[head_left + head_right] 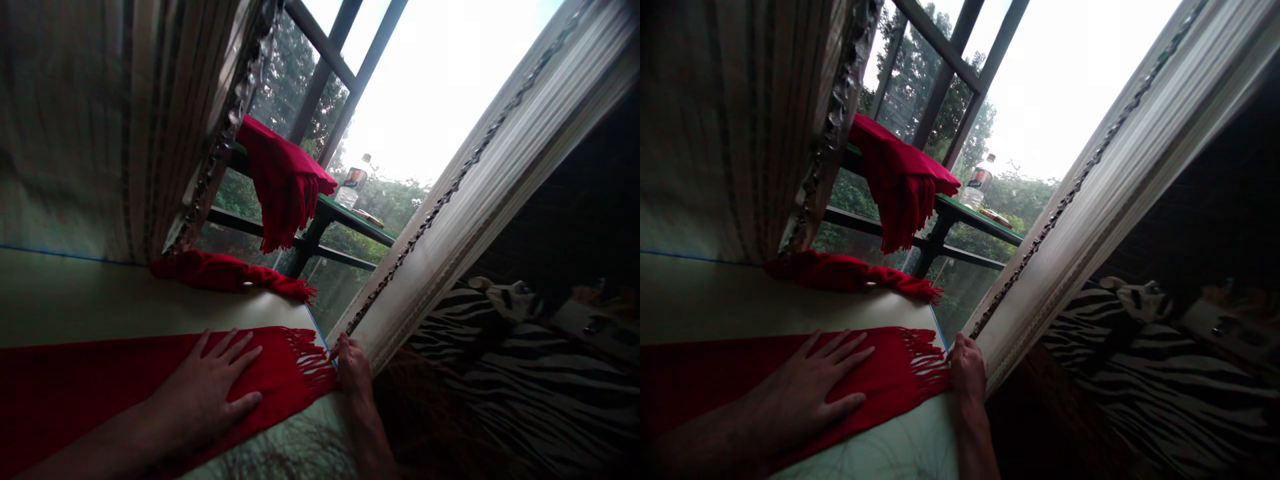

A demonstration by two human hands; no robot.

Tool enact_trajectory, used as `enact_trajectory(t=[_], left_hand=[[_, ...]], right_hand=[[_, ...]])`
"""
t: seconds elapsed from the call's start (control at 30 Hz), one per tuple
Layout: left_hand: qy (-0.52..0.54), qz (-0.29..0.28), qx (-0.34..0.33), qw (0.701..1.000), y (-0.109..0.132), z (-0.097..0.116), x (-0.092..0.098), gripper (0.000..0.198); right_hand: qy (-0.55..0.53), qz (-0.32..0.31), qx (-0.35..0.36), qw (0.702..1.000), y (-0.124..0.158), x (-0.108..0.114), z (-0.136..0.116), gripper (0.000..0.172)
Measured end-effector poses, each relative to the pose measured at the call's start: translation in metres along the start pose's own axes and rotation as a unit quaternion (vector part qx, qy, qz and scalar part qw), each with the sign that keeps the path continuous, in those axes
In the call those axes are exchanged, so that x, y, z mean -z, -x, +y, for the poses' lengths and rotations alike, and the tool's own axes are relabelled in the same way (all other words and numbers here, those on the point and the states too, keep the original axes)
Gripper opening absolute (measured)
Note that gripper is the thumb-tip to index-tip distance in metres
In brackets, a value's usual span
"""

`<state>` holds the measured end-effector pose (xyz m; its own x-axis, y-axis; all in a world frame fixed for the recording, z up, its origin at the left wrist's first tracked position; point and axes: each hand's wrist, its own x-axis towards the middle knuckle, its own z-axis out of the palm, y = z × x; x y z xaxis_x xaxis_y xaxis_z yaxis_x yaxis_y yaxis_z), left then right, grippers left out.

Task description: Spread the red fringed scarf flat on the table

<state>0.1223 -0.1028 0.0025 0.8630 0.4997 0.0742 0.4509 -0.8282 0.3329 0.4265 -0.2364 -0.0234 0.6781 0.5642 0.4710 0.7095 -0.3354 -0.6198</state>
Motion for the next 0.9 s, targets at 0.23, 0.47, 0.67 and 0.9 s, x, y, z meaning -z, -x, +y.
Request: enact_trajectory(t=[0.23,0.47,0.67,0.9], left_hand=[[0.002,-0.001,0.002,1.0,0.001,0.001,0.002,0.076],[-0.002,-0.003,0.001,1.0,0.001,0.001,0.002,0.077],[0.001,0.001,-0.001,1.0,-0.001,-0.001,0.0,0.077],[0.003,0.007,-0.001,1.0,0.001,-0.001,-0.001,0.076]], right_hand=[[-0.082,-0.087,0.07,0.99,0.006,-0.007,-0.012,0.077],[-0.108,-0.109,0.065,0.986,0.003,-0.01,-0.007,0.078],[-0.133,-0.127,0.078,0.98,0.006,-0.008,-0.011,0.077],[-0.133,-0.152,0.087,0.975,0.01,-0.008,-0.02,0.079]])
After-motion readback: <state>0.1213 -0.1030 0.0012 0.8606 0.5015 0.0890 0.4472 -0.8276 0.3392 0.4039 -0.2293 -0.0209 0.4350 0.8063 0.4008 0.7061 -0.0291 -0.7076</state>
